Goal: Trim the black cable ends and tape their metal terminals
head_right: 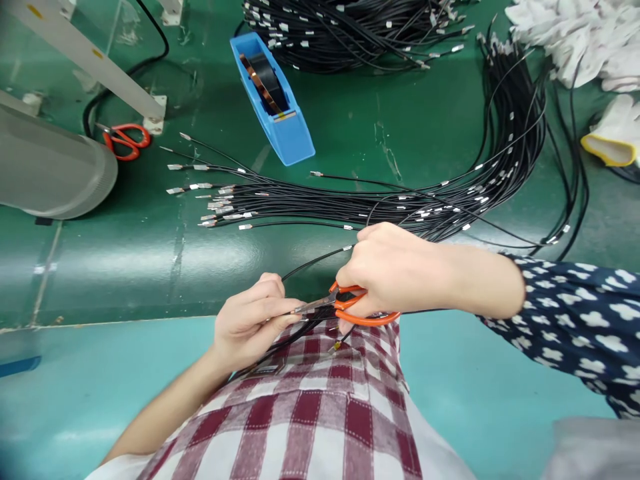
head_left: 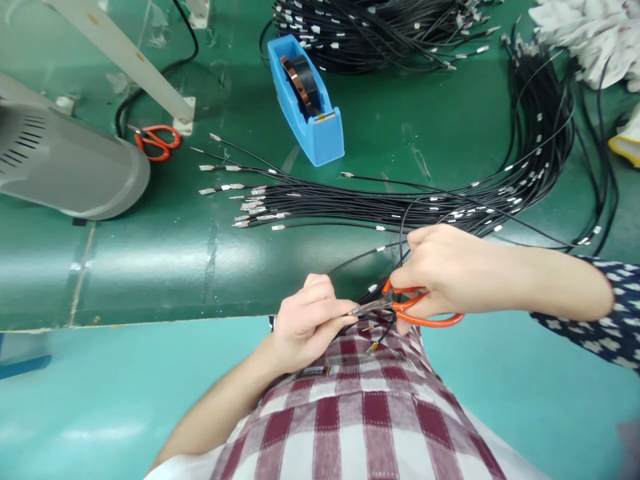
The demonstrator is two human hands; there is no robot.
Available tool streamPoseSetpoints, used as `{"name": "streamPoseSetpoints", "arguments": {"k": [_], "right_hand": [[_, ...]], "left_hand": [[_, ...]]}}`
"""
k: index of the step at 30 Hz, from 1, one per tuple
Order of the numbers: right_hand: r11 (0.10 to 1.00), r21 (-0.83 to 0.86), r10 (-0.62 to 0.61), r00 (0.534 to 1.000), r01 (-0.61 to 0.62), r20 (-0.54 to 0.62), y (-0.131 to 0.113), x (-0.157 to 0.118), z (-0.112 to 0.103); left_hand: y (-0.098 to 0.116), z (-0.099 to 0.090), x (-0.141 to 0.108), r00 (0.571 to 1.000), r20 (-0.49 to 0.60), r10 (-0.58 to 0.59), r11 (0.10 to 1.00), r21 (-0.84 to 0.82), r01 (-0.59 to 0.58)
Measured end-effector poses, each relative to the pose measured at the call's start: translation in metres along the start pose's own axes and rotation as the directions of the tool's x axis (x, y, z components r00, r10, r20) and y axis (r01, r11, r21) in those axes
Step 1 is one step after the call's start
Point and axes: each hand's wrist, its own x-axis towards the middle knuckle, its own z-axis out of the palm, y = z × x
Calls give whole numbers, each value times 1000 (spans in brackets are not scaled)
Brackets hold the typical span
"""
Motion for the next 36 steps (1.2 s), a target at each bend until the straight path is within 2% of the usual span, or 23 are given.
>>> {"name": "streamPoseSetpoints", "arguments": {"k": [3,9,11,21,30,36], "right_hand": [[998,51,28,999,-30,31,2,0,1],[962,230,101,972,-149,210,1,2,-2],[955,250,105,969,-161,224,1,1,-2],[999,15,28,999,-28,25,-3,0,-2],[985,-174,15,999,-8,38,-7,-1,0],[982,-189,39,998,-28,55,-9,-1,3]], "left_hand": [[0,1,-2,1000,5,-12,1000,-8,12],[0,1,-3,1000,18,-22,1000,-18,22],[0,0,-2,999,20,-26,1000,-17,27],[0,-2,-2,997,52,-52,999,10,51],[-1,1,-2,999,49,-24,998,61,21],[-3,3,-4,998,59,-34,996,87,29]]}}
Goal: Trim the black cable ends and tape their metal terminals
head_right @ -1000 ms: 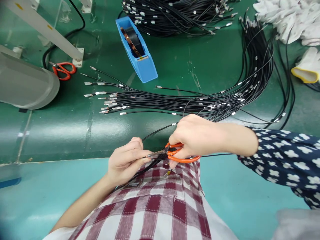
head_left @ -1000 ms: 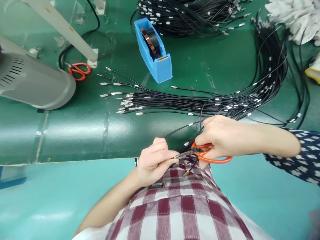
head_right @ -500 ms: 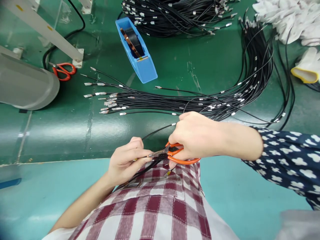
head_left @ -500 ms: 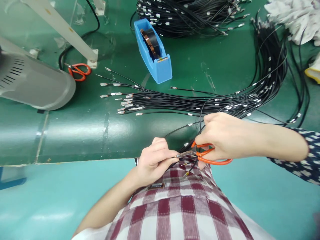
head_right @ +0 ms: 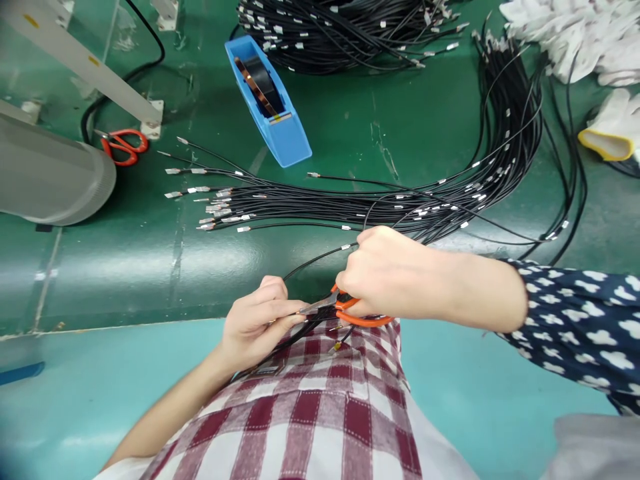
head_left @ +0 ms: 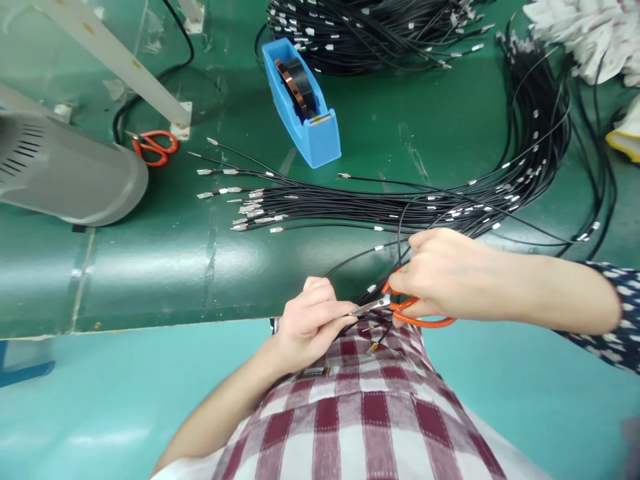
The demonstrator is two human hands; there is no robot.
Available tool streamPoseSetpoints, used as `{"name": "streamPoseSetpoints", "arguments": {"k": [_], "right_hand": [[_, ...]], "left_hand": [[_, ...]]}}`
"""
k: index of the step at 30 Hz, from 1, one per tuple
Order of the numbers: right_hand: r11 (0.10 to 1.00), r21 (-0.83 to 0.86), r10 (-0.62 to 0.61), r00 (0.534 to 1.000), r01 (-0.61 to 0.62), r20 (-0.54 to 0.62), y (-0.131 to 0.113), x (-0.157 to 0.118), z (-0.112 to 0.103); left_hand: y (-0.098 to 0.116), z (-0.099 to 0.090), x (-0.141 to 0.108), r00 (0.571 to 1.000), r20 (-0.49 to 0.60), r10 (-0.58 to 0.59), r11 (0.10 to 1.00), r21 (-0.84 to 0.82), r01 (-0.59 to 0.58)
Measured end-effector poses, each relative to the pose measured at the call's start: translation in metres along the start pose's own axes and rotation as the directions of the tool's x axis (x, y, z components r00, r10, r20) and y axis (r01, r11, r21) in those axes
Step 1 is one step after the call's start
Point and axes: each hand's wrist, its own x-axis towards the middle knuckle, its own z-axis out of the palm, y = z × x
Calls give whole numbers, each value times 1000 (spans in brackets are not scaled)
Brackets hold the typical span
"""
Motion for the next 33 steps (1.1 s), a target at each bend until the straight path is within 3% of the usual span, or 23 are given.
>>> {"name": "streamPoseSetpoints", "arguments": {"k": [6,11,14,17,18,19,22,23,25,28,33], "right_hand": [[971,233,39,998,-48,42,5,1,8],[845,511,95,985,-155,141,4,3,14],[688,688,96,969,-229,226,4,3,21],[416,872,29,962,-258,272,8,1,27],[371,895,37,967,-247,251,10,0,28],[394,889,91,972,-234,216,12,-1,28],[723,616,380,925,-313,25,16,-3,24],[797,490,422,906,-352,-35,16,-4,21],[872,341,401,911,-350,-91,14,-5,17],[930,298,266,953,-214,-148,9,-5,14],[970,234,110,972,-60,-206,6,-3,12]], "left_hand": [[-3,1,-2,1000,-23,3,1000,-21,-4],[-6,2,-5,998,-44,-35,999,-31,34],[-8,3,-6,996,-69,-52,998,-46,49],[-9,3,-6,995,-89,-54,996,-74,47],[-8,2,-5,993,-98,-63,994,-92,54],[-8,2,-5,991,-106,-79,991,-112,67],[-5,0,-5,983,-116,-141,979,-162,121],[-4,-1,-5,982,-114,-153,977,-167,133],[-3,-1,-3,981,-111,-159,976,-169,139],[-2,-2,-1,983,-115,-146,979,-158,127],[-2,-2,2,987,-119,-110,986,-138,94]]}}
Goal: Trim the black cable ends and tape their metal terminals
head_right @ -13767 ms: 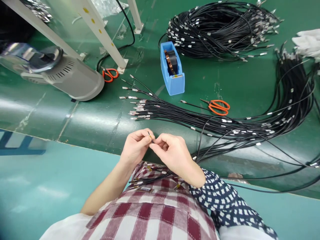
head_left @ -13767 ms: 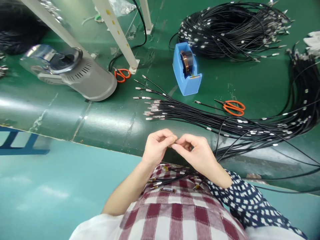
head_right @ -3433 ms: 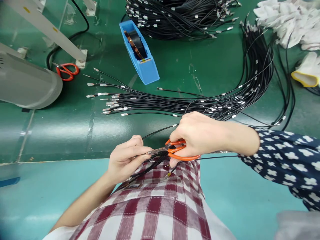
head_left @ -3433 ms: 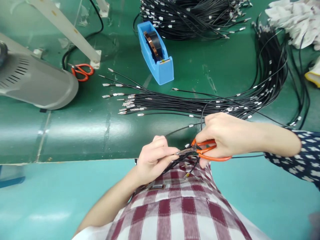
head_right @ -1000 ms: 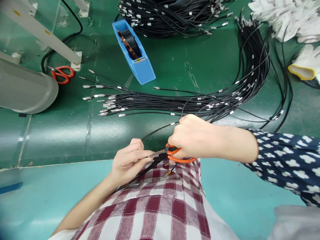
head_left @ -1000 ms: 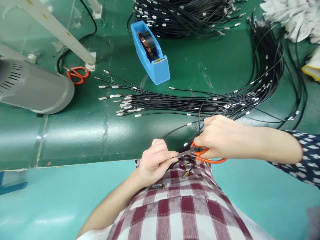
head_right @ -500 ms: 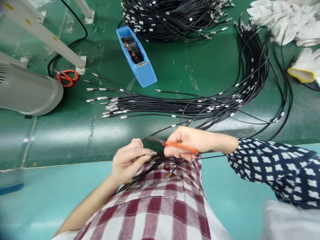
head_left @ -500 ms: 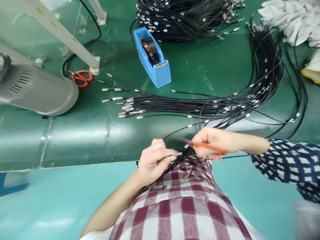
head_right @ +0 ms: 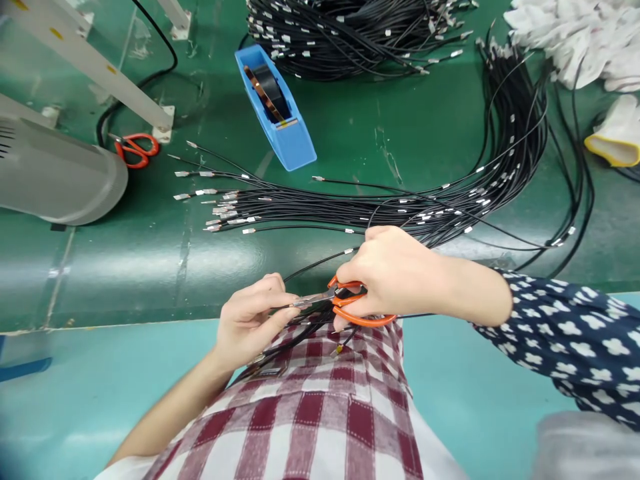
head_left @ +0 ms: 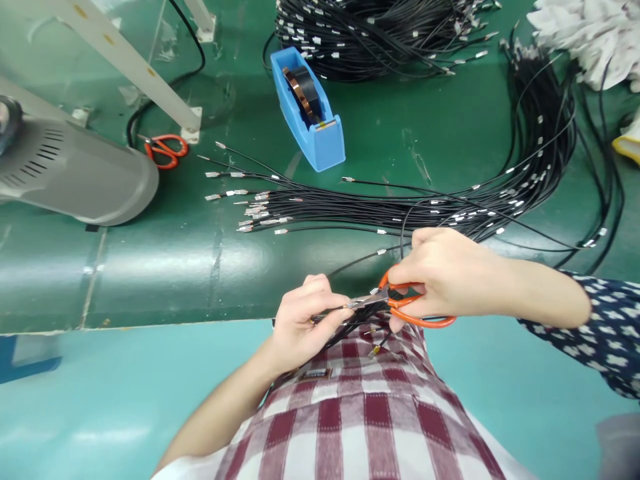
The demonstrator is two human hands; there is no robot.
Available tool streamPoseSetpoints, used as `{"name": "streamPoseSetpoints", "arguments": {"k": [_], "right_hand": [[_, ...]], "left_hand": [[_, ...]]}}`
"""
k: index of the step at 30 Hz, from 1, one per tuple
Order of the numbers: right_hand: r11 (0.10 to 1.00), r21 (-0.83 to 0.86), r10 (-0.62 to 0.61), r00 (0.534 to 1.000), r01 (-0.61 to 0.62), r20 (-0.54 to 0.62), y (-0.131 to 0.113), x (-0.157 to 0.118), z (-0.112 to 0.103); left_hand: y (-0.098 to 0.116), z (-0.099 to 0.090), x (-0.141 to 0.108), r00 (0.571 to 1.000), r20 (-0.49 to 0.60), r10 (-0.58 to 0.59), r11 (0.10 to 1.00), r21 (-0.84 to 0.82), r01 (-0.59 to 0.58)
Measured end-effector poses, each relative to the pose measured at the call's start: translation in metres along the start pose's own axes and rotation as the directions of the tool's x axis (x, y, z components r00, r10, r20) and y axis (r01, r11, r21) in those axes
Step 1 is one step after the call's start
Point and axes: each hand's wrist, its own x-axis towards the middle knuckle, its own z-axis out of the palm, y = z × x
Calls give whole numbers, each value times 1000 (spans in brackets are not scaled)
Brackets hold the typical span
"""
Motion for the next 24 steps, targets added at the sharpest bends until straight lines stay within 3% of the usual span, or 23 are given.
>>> {"name": "streamPoseSetpoints", "arguments": {"k": [9,16,24], "right_hand": [[994,-109,-20,995,30,98,1,8,-9],[999,-37,-8,982,15,189,1,10,-14],[999,-19,30,980,-27,199,-2,9,-9]], "left_hand": [[1,-4,2,999,47,1,999,35,-3],[4,-7,4,995,102,1,997,77,-9],[6,-9,6,989,149,9,996,86,-22]]}}
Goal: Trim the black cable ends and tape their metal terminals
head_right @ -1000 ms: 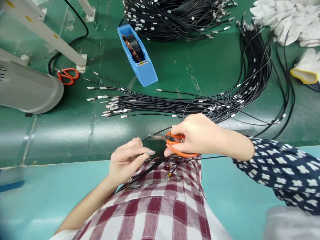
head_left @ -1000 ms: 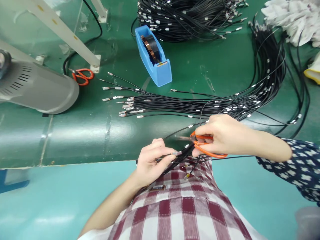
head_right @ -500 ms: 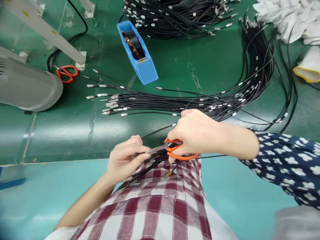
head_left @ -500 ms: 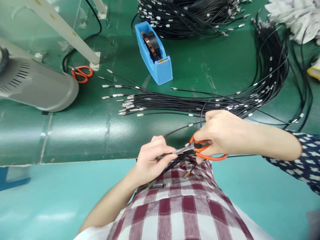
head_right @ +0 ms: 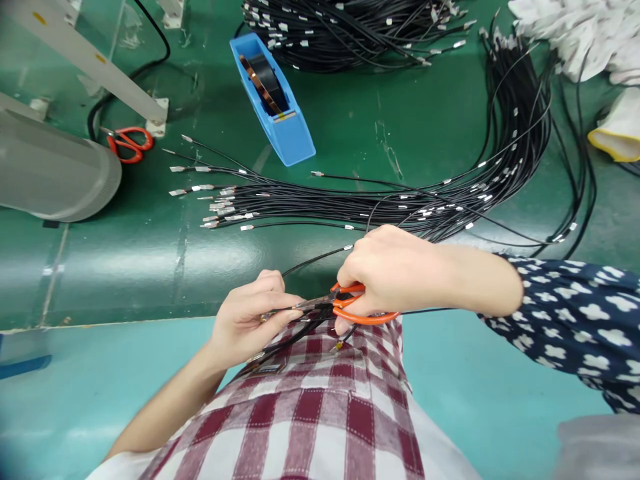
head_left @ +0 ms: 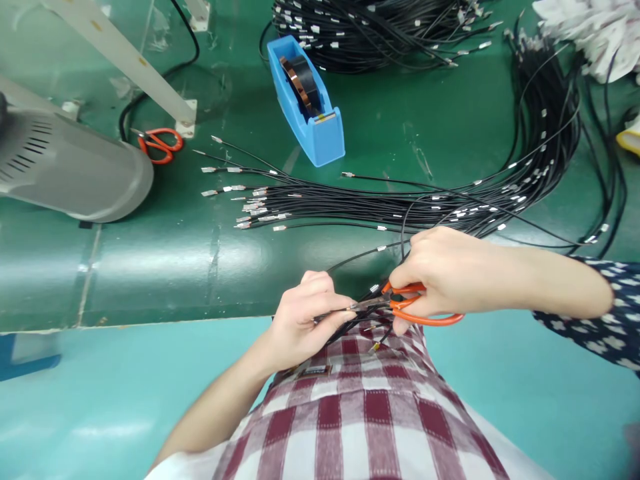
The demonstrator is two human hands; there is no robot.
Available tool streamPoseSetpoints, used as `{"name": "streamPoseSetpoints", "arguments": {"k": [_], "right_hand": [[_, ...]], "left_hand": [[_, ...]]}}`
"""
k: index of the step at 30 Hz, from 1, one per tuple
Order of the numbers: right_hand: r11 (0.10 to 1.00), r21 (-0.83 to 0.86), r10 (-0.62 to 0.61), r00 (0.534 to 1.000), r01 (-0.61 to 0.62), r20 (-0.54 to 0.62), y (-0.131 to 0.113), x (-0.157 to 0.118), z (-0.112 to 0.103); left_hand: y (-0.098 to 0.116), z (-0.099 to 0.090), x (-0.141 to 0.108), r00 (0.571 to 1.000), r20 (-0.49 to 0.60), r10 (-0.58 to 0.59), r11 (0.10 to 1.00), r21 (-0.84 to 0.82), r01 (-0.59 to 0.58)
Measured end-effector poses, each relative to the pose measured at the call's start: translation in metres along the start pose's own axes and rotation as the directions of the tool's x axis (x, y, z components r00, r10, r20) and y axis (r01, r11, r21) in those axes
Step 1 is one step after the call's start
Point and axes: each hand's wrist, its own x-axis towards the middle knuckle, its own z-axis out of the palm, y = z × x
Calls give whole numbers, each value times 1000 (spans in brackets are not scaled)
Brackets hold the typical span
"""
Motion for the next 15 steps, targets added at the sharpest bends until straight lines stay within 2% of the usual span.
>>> {"name": "streamPoseSetpoints", "arguments": {"k": [6,12,15], "right_hand": [[998,-60,36,999,-35,10,-4,-3,2],[994,-106,44,996,-35,76,-10,-5,2],[997,-42,71,993,-67,98,-9,-5,1]], "left_hand": [[-1,2,0,1000,9,-5,1000,5,5],[0,3,1,1000,-5,4,1000,-16,-4],[-1,3,1,1000,-7,7,1000,-17,-7]]}}
